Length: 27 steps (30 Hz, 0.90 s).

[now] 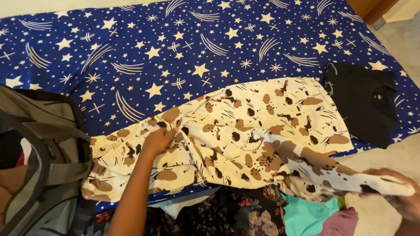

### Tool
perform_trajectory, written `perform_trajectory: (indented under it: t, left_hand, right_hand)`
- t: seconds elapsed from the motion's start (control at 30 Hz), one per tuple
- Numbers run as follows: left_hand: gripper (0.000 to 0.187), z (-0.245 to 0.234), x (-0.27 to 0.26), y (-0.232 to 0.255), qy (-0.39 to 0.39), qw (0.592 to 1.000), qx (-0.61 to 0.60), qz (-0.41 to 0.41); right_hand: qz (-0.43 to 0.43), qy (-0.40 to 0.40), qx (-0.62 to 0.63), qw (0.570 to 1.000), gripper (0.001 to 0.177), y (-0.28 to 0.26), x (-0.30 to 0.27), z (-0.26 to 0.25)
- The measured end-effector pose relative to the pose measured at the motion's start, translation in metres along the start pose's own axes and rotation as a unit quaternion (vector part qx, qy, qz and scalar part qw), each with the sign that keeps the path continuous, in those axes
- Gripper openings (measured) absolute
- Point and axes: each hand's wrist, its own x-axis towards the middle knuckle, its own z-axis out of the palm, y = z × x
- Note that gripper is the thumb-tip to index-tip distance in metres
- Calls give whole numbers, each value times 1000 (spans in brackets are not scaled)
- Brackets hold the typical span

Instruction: The person picks up a garment from a pile on the floor, spreads it out on a bed, and folds it into a square shape before placing it inside a bag.

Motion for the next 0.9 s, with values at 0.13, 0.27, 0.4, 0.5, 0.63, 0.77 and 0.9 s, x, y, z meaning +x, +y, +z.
perform_trajectory:
  t: [0.13, 0.27, 0.4, 0.5, 0.63, 0.77, 0.9]
  left_hand:
    - [32, 22, 18, -27, 103, 988, 57, 99]
    - [41, -3, 59, -59, 223, 959, 135, 108]
    - [27, -158, 40, -78, 529, 793, -11, 303]
    - [18, -218, -26, -61, 407, 715, -404, 400]
    - [23, -205, -102, -58, 374, 666, -504, 404]
    - [24, -128, -141, -88, 310, 648, -597, 358]
    - [25, -33, -136, -136, 238, 636, -713, 179]
  right_hand:
    - [-143, -69, -332, 930, 42, -38, 76, -8]
    - [45, 107, 180, 977, 39, -87, 164, 21]
    - [-49, 184, 232, 954, 32, -141, 237, 20]
    - [-111, 230, 288, 923, 28, -153, 269, 4]
    - [-121, 284, 325, 894, 22, -114, 274, -17]
    - [-75, 337, 330, 879, 17, -34, 237, -37]
    - [-3, 347, 332, 877, 14, 44, 202, -24]
